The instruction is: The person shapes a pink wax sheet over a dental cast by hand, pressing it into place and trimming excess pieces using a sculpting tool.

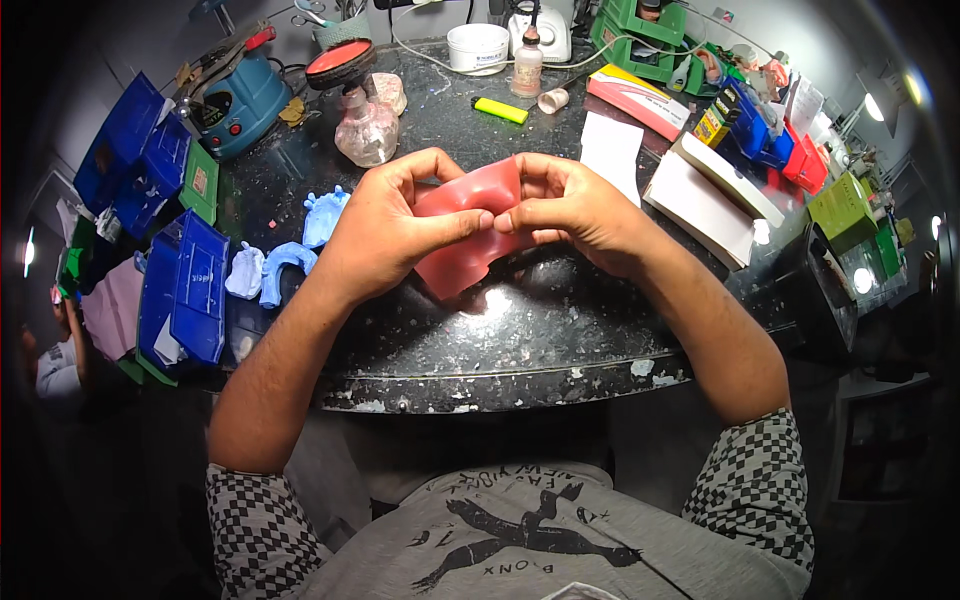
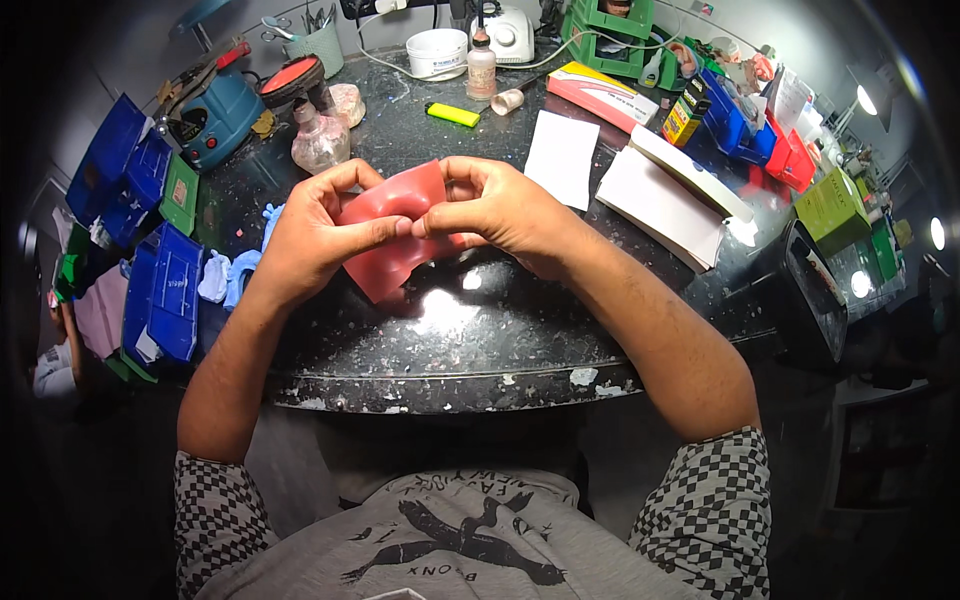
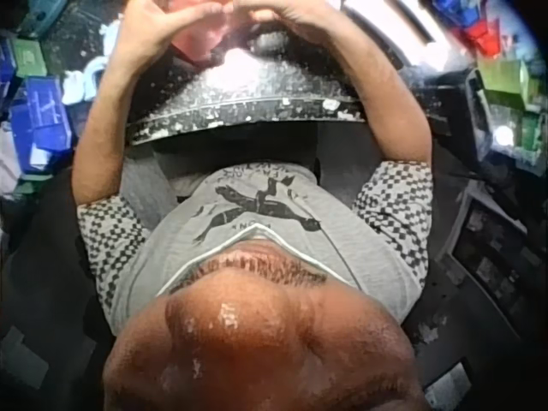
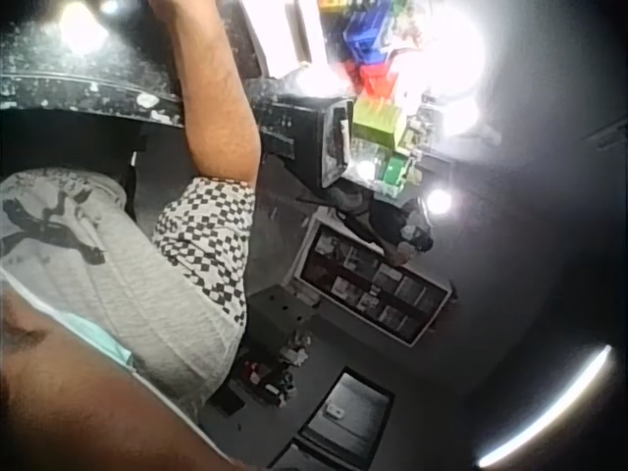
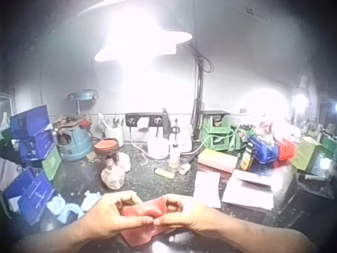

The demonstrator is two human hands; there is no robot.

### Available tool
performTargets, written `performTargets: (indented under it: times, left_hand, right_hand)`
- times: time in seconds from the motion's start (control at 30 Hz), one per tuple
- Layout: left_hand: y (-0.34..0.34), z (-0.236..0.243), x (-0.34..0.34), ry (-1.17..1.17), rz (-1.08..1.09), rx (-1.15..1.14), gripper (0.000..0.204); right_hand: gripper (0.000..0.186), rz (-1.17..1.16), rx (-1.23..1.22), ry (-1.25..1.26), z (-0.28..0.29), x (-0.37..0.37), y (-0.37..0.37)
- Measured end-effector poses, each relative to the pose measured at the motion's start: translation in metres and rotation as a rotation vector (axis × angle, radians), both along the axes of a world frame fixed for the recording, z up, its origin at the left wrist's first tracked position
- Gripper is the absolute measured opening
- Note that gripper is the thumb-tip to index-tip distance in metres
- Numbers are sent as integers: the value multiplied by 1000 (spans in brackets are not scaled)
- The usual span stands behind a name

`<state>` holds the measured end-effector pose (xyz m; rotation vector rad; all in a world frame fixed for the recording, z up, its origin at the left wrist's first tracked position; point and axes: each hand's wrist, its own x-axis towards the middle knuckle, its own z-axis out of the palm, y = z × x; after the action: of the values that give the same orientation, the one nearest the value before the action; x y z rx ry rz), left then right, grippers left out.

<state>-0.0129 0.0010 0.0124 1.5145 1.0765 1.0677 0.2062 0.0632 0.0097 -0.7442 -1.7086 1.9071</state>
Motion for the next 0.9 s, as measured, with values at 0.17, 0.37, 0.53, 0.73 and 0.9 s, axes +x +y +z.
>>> performTargets:
  times: [0.17,0.37,0.53,0.73,0.9]
  left_hand:
    - [3,4,-6,-3,41,-64,29]
    - [5,2,-7,-121,10,-251,34]
    - [6,0,-8,-191,7,-260,33]
    - [9,-5,-7,-289,41,-245,33]
    - [9,2,-9,-226,41,-236,32]
  right_hand:
    - [33,-140,-83,59,-9,0,7]
    - [28,-217,-52,129,-15,0,9]
    - [56,-265,87,247,-23,-10,3]
    - [52,-286,-118,248,-23,-11,0]
    - [37,-225,-94,232,-23,-9,5]
